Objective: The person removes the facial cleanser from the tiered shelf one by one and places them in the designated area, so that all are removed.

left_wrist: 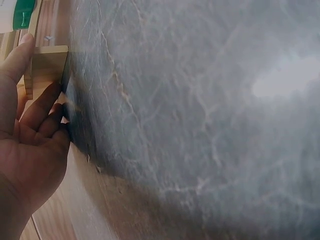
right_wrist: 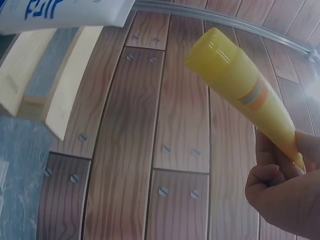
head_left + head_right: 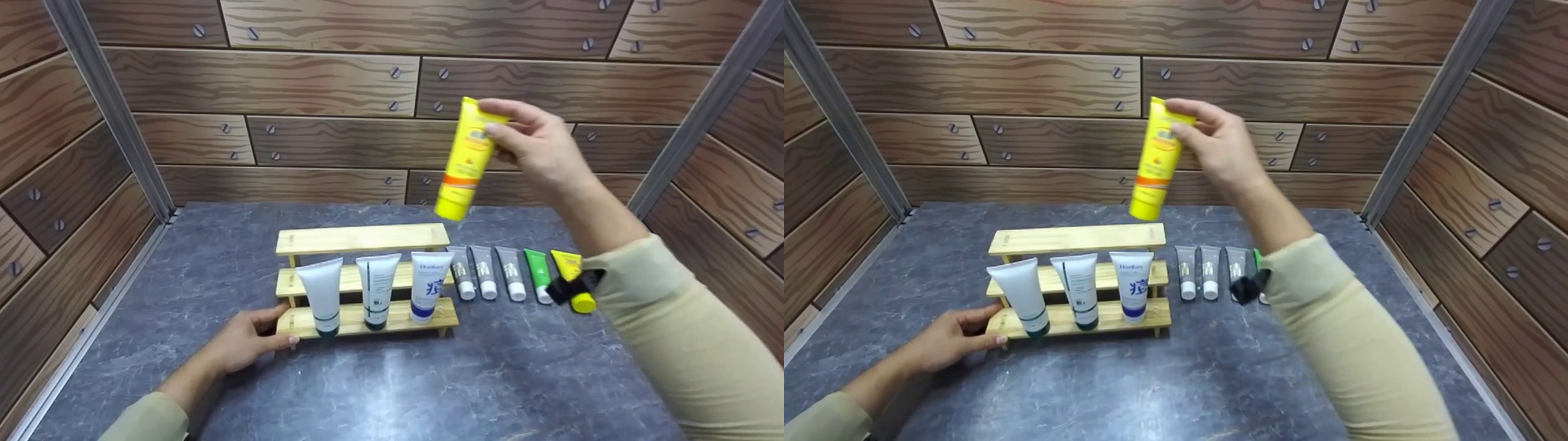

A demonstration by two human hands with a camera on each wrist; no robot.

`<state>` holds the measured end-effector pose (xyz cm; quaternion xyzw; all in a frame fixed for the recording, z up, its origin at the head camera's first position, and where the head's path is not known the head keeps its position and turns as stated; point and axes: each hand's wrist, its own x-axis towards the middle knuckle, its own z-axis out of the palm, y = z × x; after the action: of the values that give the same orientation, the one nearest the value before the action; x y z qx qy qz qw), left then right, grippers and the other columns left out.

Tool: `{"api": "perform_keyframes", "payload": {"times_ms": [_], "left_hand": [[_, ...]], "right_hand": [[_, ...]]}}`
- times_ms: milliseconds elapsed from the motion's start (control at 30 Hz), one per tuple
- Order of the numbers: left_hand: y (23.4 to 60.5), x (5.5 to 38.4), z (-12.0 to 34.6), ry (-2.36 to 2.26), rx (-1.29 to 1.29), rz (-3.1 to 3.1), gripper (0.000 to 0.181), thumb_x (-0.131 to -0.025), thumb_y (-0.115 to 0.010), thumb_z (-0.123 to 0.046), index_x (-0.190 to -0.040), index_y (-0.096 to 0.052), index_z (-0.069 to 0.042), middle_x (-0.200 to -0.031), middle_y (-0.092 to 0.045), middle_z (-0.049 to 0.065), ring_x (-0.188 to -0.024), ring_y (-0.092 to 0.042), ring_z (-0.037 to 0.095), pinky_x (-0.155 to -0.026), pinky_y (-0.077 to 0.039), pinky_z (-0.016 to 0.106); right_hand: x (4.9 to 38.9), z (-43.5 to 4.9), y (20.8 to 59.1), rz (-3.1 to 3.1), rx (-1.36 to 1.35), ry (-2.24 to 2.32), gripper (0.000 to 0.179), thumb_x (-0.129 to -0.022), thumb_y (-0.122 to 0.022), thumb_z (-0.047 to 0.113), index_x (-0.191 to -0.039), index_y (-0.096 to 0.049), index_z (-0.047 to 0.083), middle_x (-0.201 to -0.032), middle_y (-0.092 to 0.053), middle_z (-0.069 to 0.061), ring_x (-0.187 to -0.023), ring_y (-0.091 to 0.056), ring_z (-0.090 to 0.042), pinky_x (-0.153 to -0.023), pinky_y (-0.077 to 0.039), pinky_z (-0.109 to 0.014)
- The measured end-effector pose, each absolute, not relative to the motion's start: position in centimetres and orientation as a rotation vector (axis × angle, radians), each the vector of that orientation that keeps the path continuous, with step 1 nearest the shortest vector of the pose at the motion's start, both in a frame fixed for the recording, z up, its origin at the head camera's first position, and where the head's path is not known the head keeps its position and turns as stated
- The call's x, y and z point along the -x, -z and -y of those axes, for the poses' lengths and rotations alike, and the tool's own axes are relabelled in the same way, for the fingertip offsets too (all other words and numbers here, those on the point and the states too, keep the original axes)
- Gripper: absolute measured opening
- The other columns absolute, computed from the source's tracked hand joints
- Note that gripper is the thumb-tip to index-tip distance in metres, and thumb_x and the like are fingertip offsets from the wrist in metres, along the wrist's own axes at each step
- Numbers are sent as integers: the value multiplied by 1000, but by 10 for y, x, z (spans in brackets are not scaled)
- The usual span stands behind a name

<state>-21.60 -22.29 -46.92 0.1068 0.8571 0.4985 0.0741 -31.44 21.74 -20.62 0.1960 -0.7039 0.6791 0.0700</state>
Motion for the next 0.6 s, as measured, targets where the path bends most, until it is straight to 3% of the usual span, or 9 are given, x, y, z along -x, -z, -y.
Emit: {"api": "perform_keyframes", "payload": {"times_ms": [167, 600], "left_hand": [[470, 216, 223, -1494, -328, -2585, 77, -91, -86, -26, -151, -50, 7, -154, -50, 26, -141, -52, 41, -117, -40, 53], [471, 216, 223, -1519, -339, -2569, 77, -92, -86, -24, -151, -49, 8, -153, -50, 28, -140, -52, 42, -117, -40, 53]], "right_hand": [[305, -242, 216, 2049, -586, -2102, 29, -101, -75, 11, -130, -75, 9, -99, -74, -11, -78, -63, -15, -64, -52, -19], [286, -283, 255, 2003, -459, -2258, 31, -100, -75, 10, -131, -74, 7, -99, -71, -8, -75, -62, -14, -65, -55, -21]]}}
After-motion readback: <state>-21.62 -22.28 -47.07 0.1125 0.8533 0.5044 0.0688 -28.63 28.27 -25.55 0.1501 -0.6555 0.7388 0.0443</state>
